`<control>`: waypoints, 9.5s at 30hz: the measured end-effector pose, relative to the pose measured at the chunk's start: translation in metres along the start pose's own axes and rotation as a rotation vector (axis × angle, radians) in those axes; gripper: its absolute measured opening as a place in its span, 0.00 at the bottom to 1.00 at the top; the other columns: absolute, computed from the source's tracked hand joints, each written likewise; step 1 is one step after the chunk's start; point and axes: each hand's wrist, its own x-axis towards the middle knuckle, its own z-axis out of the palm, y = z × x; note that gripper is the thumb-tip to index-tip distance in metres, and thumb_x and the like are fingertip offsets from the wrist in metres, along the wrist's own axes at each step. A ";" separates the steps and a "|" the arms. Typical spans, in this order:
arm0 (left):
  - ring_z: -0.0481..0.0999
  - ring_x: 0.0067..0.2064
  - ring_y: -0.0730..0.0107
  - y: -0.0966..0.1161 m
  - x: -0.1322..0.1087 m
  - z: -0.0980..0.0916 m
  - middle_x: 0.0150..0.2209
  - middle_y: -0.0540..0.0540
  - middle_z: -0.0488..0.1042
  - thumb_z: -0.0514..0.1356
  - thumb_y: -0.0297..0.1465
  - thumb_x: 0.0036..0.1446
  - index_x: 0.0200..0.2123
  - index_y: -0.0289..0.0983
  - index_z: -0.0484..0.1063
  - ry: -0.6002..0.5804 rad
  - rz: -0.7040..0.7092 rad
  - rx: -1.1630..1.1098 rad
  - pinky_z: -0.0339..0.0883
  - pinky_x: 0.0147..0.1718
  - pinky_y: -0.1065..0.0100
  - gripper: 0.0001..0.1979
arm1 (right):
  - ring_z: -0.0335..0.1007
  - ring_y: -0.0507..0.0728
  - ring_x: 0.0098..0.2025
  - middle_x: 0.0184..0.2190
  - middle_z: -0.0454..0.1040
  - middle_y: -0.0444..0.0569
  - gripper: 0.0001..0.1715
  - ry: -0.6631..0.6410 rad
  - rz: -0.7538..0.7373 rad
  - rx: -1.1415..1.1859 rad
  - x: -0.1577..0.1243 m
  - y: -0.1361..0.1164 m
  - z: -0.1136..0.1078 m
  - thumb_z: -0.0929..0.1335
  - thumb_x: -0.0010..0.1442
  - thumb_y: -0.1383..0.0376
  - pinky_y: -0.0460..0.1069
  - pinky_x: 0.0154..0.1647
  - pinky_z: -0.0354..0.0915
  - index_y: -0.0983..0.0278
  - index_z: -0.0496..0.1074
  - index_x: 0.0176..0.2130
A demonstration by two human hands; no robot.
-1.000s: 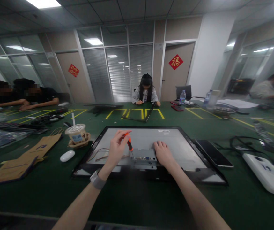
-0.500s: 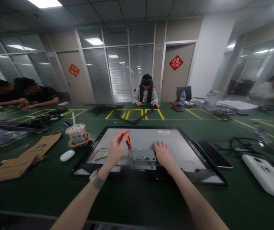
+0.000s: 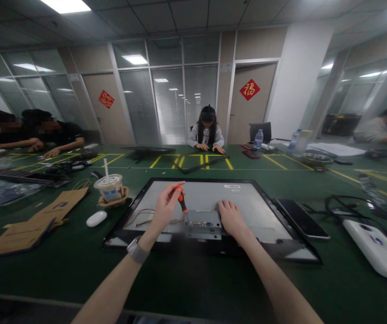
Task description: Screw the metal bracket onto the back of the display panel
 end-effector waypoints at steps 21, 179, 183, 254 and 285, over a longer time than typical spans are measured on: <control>0.76 0.40 0.64 -0.001 0.002 0.001 0.38 0.41 0.76 0.56 0.38 0.60 0.42 0.35 0.74 -0.114 -0.105 -0.277 0.69 0.43 0.63 0.14 | 0.60 0.64 0.56 0.56 0.64 0.63 0.27 -0.016 -0.012 -0.032 0.002 0.001 0.002 0.55 0.61 0.78 0.53 0.52 0.56 0.71 0.62 0.58; 0.74 0.43 0.65 -0.001 0.004 -0.002 0.40 0.41 0.77 0.58 0.36 0.60 0.45 0.35 0.75 -0.157 -0.204 -0.490 0.65 0.45 0.65 0.14 | 0.60 0.65 0.57 0.57 0.64 0.63 0.28 -0.002 0.002 -0.019 0.001 0.001 0.003 0.54 0.61 0.78 0.54 0.54 0.57 0.72 0.62 0.59; 0.74 0.41 0.67 -0.005 0.005 -0.004 0.37 0.43 0.77 0.62 0.34 0.56 0.43 0.35 0.76 -0.123 -0.184 -0.384 0.66 0.43 0.67 0.13 | 0.60 0.65 0.56 0.57 0.64 0.63 0.27 0.002 -0.001 -0.015 0.000 0.001 0.003 0.54 0.62 0.77 0.54 0.54 0.57 0.72 0.63 0.58; 0.73 0.36 0.70 0.001 0.000 0.004 0.32 0.47 0.74 0.60 0.38 0.58 0.37 0.36 0.73 -0.136 -0.191 -0.495 0.65 0.40 0.68 0.11 | 0.61 0.64 0.55 0.55 0.66 0.63 0.26 0.016 -0.005 0.001 0.000 0.000 0.002 0.56 0.61 0.77 0.53 0.53 0.56 0.71 0.64 0.56; 0.70 0.33 0.73 0.000 0.001 -0.001 0.30 0.47 0.71 0.60 0.37 0.57 0.40 0.34 0.77 -0.076 -0.192 -0.375 0.64 0.35 0.73 0.13 | 0.60 0.65 0.57 0.56 0.65 0.64 0.27 0.010 -0.004 0.006 -0.001 -0.001 0.000 0.55 0.61 0.78 0.54 0.54 0.57 0.72 0.63 0.57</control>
